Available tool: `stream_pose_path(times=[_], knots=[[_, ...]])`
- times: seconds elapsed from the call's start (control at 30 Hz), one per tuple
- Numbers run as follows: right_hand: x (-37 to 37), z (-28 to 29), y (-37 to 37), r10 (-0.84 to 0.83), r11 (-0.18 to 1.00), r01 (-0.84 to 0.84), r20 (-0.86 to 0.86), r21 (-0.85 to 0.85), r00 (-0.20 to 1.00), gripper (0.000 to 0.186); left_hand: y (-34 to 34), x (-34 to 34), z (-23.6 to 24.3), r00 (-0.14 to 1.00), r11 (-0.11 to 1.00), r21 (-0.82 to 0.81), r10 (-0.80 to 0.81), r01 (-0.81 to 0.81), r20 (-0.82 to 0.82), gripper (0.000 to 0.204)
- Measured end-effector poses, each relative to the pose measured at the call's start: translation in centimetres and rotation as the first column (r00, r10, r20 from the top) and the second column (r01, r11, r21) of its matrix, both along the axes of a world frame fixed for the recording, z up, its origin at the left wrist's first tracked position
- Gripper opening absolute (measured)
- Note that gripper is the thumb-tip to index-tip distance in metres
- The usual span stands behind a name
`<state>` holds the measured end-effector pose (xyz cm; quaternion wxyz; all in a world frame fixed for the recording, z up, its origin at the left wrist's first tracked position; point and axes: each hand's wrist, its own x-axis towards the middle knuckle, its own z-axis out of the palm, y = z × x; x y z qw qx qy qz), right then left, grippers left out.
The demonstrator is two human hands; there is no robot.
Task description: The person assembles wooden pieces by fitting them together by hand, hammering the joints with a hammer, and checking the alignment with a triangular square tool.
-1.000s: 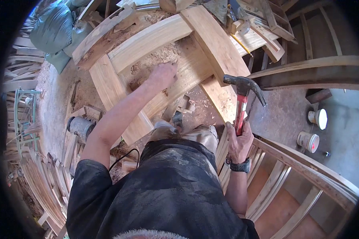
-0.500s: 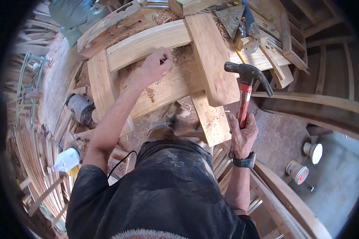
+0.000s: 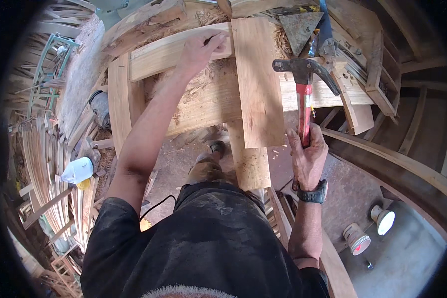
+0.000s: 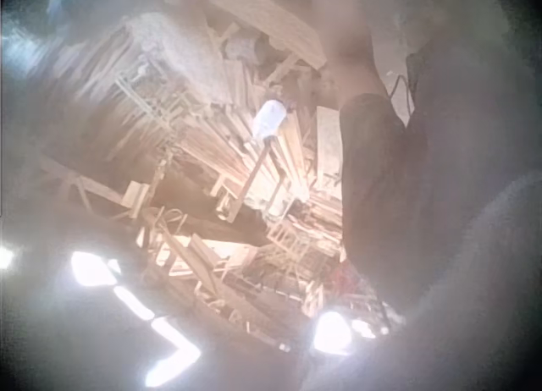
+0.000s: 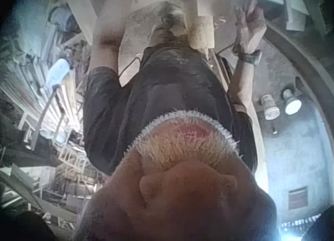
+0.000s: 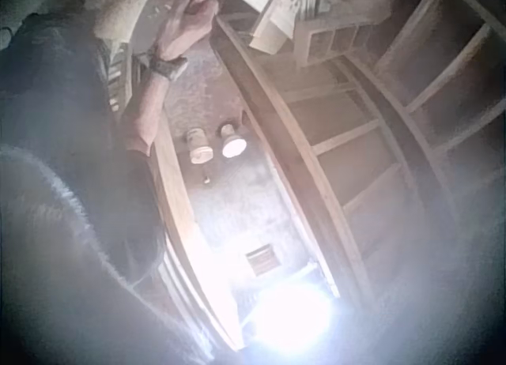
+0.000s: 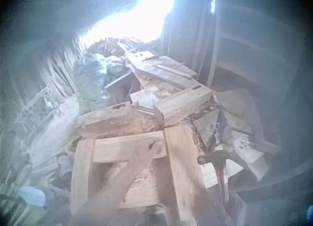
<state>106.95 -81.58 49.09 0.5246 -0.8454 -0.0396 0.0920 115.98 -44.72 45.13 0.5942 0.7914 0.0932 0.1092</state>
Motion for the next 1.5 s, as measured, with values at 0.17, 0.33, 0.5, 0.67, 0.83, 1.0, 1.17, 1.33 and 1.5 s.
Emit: stream_pose_path(times=[0.17, 0.33, 0.5, 0.67, 0.83, 1.0, 1.17, 1.33, 1.5], knots=[[1.0, 1.0, 1.3, 0.015, 1.000, -0.013, -0.051, 0.021, 0.999, 0.020, -0.6, 2.0, -0.4, 0.994, 0.982, 0.181, 0.035, -0.053, 0.099, 0.029], [0.8, 1.2, 1.3, 0.047, 0.999, -0.046, -0.012, 0.011, 0.999, 0.021, 0.2, 2.7, -2.4, 0.956, 0.984, 0.055, 0.148, -0.167, 0.253, 0.023], [1.3, 0.6, 0.9, -0.009, 1.000, 0.010, -0.080, 0.015, 0.997, 0.023, 0.1, 2.5, -2.2, 0.961, 0.966, -0.199, 0.203, -0.165, 0.187, 0.020], [1.8, 0.8, 1.8, -0.013, 0.999, 0.018, -0.116, 0.043, 0.993, 0.024, 0.1, 2.5, -2.4, 0.962, 0.984, -0.085, 0.169, -0.154, 0.216, 0.021], [3.0, 0.8, 2.6, 0.034, 0.997, -0.030, -0.054, 0.066, 0.998, 0.025, -1.0, 2.2, -2.8, 0.970, 0.987, 0.031, 0.150, -0.158, 0.190, 0.025], [4.3, 2.4, 4.4, 0.048, 0.997, -0.044, -0.065, 0.068, 0.997, 0.030, -2.4, 1.8, -2.0, 0.992, 0.954, 0.276, 0.095, -0.116, 0.086, 0.021], [5.9, 2.0, 4.9, 0.067, 0.997, -0.069, -0.055, -0.030, 0.996, 0.051, -2.6, 1.8, -1.6, 0.988, 0.918, 0.379, 0.069, -0.117, 0.138, 0.022], [7.3, 2.1, 5.4, 0.144, 0.985, -0.143, 0.003, -0.096, 0.990, 0.058, -2.6, 1.6, -1.6, 0.984, 0.927, 0.357, 0.060, -0.117, 0.167, 0.020], [8.5, 2.1, 6.4, 0.253, 0.967, -0.232, 0.263, -0.107, 0.931, 0.060, -2.8, 1.5, -1.5, 0.986, 0.919, 0.378, 0.056, -0.112, 0.156, 0.019]])
